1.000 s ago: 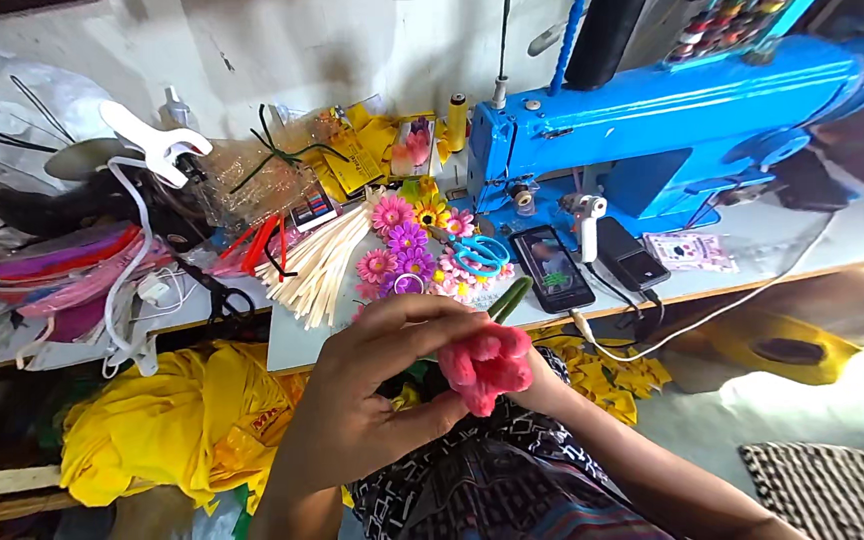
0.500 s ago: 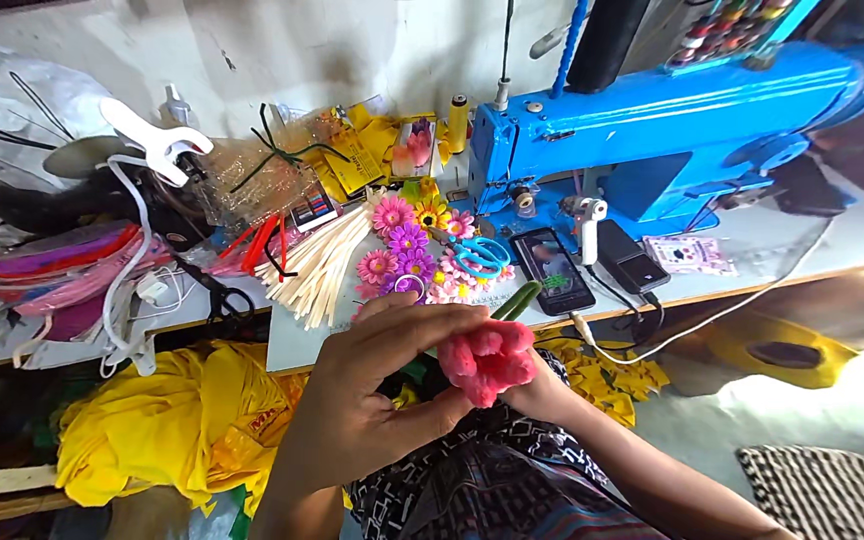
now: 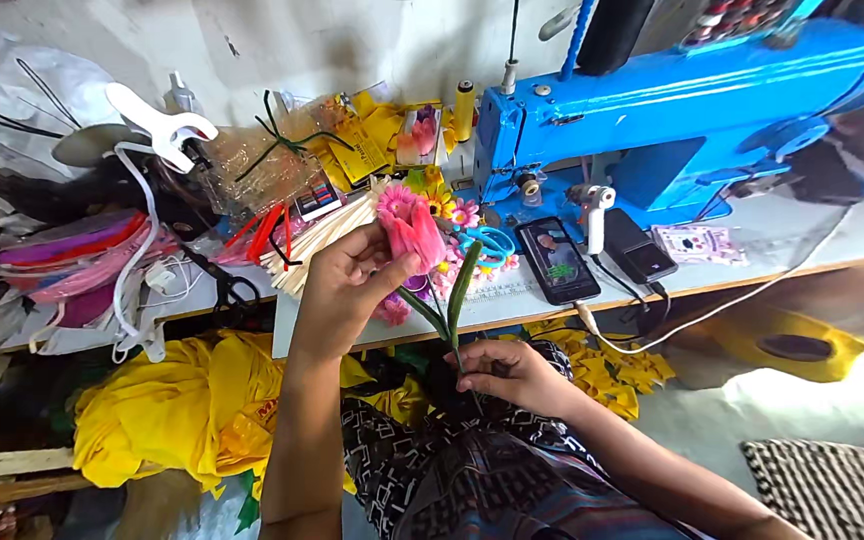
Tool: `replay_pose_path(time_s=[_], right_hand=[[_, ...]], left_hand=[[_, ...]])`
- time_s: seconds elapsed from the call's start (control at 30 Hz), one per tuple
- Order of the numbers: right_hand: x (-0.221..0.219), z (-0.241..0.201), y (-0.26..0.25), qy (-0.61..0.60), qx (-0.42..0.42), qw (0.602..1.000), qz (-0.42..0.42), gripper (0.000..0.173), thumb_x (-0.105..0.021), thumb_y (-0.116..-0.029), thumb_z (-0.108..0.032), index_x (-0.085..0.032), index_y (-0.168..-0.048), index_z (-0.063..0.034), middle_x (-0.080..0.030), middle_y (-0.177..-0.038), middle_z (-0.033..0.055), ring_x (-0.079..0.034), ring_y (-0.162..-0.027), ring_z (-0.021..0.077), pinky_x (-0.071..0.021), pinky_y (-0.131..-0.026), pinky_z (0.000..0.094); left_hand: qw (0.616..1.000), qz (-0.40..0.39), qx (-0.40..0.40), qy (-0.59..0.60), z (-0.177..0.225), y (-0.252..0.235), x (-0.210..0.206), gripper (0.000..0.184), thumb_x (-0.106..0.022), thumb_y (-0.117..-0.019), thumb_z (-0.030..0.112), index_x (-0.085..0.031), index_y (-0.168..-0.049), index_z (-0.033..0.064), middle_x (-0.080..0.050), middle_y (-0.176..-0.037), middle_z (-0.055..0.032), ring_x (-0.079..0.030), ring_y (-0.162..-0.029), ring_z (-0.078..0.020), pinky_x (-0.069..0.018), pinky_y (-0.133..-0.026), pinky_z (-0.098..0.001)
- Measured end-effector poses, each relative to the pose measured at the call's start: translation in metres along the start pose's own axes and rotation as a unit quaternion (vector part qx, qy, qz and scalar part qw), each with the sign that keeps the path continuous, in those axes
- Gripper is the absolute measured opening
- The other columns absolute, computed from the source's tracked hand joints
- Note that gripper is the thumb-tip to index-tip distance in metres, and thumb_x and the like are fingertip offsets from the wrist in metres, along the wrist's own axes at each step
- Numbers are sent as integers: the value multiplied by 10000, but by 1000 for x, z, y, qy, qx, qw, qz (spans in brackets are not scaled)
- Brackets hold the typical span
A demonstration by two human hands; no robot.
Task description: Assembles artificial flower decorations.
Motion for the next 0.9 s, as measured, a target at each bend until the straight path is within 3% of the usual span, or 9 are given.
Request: replay_pose_path(time_s=[0.13,0.3,0.47,0.77,0.9], right_hand=[[1,2,-1,-5,-13,1000,5,267,-664,-993,-121,-658,-1230,2,-729,-932,-65,-643,-774,-47,-539,-698,137],[6,4,-2,5,-41,999,20,277,-664,-996,-146,-660,-1239,-14,-723,-910,-80,-611,-709,-66,-499,-610,112],[8,5,-2,-6,-53,998,26,259,-655,-997,-123,-664,-1232,-15,-726,-894,-78,-623,-692,-54,-513,-597,123],[10,6,-2,-10,-46,999,27,252,-649,-1000,-111,-664,-1230,-10,-729,-898,-74,-625,-697,-58,-515,-605,119],[10,3,-3,5,-46,998,30,256,-649,-999,-112,-669,-1226,7,-731,-902,-50,-628,-701,-51,-521,-613,127]], left_hand=[[998,20,52,2,-13,-5,1,258,-664,-965,114,-643,-1219,79,-704,-1090,41,-682,-973,-37,-578,-874,-226],[998,26,56,-5,-16,-11,-1,224,-661,-964,83,-655,-1188,76,-710,-1060,33,-683,-951,-34,-576,-860,-217],[998,16,52,-10,-15,-13,-4,236,-674,-945,42,-655,-1179,63,-712,-1053,16,-690,-929,-45,-586,-829,-216],[998,27,53,20,-16,-18,-5,271,-669,-951,69,-635,-1220,69,-707,-1091,35,-682,-987,-44,-572,-899,-238],[998,39,53,25,-13,-21,-6,255,-681,-933,28,-652,-1184,65,-724,-1041,35,-694,-951,-48,-583,-881,-243]])
Point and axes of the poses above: each hand's wrist, its own y-axis away from the middle knuckle, its own x-axis out of the back of the hand, z = x × y, the point moved 5 cm from there along -y, towards the middle knuckle
